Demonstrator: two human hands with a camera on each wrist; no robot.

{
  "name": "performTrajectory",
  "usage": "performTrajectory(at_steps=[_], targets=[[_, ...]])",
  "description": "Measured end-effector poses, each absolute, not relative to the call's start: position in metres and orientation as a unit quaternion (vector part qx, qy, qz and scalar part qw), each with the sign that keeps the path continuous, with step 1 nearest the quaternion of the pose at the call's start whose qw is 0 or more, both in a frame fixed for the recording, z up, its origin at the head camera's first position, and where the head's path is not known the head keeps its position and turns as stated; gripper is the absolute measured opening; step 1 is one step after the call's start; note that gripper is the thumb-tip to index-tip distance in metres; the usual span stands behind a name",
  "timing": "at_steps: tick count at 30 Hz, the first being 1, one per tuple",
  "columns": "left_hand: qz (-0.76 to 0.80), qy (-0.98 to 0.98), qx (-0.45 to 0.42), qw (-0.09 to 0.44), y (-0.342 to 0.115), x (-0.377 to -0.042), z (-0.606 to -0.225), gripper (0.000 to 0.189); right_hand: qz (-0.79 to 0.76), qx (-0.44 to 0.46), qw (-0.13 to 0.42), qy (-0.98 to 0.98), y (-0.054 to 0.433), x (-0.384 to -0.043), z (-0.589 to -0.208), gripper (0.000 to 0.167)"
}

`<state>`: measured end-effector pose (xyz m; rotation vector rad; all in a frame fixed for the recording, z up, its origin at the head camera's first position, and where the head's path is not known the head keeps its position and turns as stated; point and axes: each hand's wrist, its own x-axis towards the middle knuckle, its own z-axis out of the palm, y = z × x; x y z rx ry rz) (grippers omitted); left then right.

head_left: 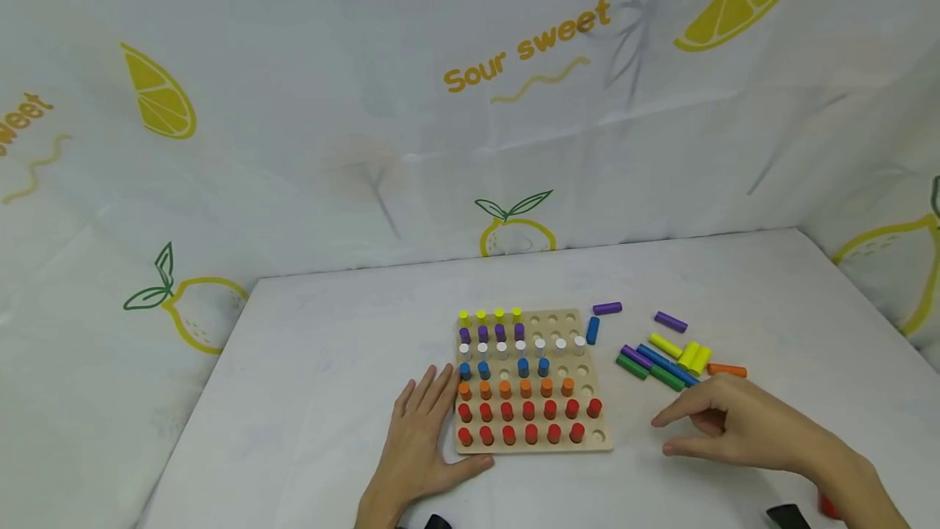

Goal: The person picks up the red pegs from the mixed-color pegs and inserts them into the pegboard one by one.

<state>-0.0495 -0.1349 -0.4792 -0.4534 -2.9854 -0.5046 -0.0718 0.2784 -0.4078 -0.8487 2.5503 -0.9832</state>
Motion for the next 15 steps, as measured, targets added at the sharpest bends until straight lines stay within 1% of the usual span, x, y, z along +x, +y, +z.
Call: performTrajectory(at_steps=[4,10,13,15], targets=[[-0.167,-0.974,-0.147,0.041,-0.136,-0.05,-0.48,0.112,-0.341,-0.307,0.132,0.879,0.295,-0.069,-0.412,0.019],[-0.175,-0.972,-0.148,0.047,-0.135,-0.05,-0.482,0.111,-0.342,-0.31,0.135,0.877,0.325,-0.062,-0.419,0.016],[-0.178,-0.971,-0.151,0.053,-0.135,-0.049,-0.483,0.111,-0.34,-0.307,0.145,0.877,0.342,-0.059,-0.423,0.017],[-0.176,-0.971,-0.153,0.058,-0.135,-0.049,-0.483,0.111,-0.342,-0.303,0.163,0.875,0.353,-0.057,-0.425,0.017]])
